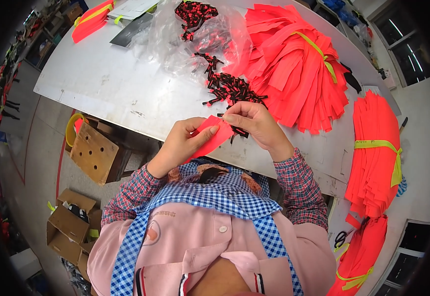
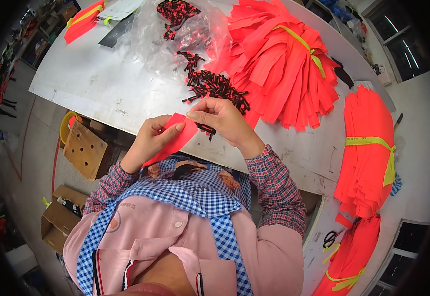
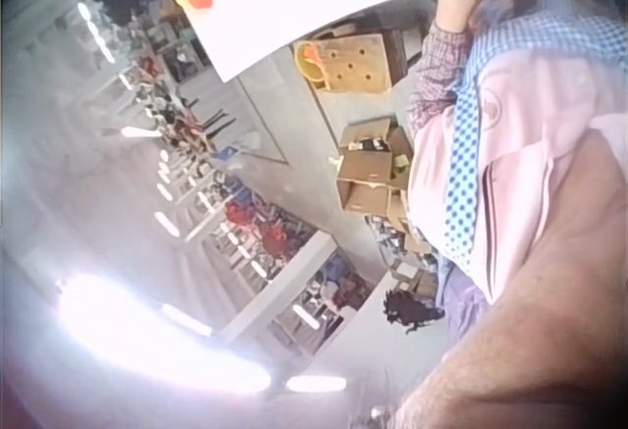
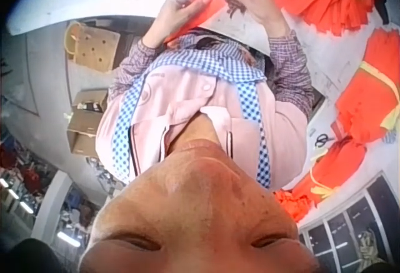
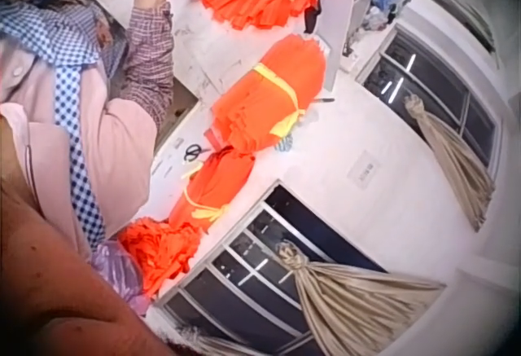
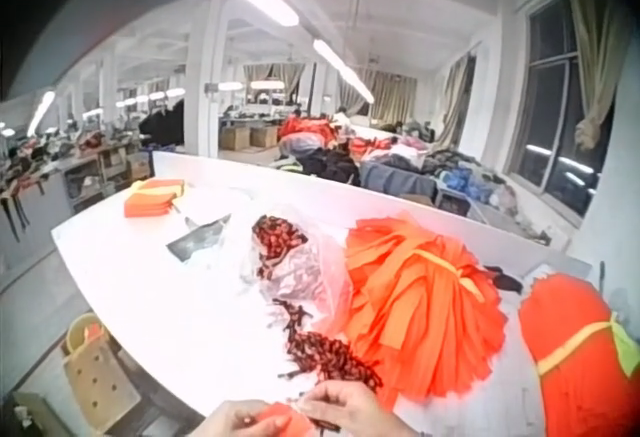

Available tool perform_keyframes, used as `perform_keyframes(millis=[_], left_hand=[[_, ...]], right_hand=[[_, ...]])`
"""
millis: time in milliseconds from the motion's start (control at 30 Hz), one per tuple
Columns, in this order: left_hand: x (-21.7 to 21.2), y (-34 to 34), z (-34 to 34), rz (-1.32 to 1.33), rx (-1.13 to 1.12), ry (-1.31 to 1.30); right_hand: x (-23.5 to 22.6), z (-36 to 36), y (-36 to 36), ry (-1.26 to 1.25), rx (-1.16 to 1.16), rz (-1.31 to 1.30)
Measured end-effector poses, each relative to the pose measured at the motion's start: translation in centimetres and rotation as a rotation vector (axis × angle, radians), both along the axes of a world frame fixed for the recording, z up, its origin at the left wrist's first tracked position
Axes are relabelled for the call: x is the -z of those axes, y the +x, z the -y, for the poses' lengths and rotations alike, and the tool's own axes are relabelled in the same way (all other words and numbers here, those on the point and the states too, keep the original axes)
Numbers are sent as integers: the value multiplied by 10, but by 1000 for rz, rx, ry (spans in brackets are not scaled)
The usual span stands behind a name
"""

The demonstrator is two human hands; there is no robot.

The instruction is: Attaching black plastic clips to neon pink fabric strips at a workbench in a production facility.

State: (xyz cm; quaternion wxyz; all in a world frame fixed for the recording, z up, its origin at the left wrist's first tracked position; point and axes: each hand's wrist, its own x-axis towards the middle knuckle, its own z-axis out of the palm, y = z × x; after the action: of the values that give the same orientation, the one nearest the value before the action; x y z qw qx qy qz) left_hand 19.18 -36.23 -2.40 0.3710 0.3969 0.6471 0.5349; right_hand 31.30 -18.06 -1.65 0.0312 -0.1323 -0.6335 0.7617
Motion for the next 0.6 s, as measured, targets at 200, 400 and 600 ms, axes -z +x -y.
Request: perform_keyframes(millis=[200,400,600], left_hand=[[3,3,-1,-22,-23,43],[5,2,-1,-128,-52,76],[5,9,-4,-56,-214,152]], right_hand=[[3,2,-2,-1,13,25],[5,5,-2,-128,85,14],[-6,16,3,-58,42,122]])
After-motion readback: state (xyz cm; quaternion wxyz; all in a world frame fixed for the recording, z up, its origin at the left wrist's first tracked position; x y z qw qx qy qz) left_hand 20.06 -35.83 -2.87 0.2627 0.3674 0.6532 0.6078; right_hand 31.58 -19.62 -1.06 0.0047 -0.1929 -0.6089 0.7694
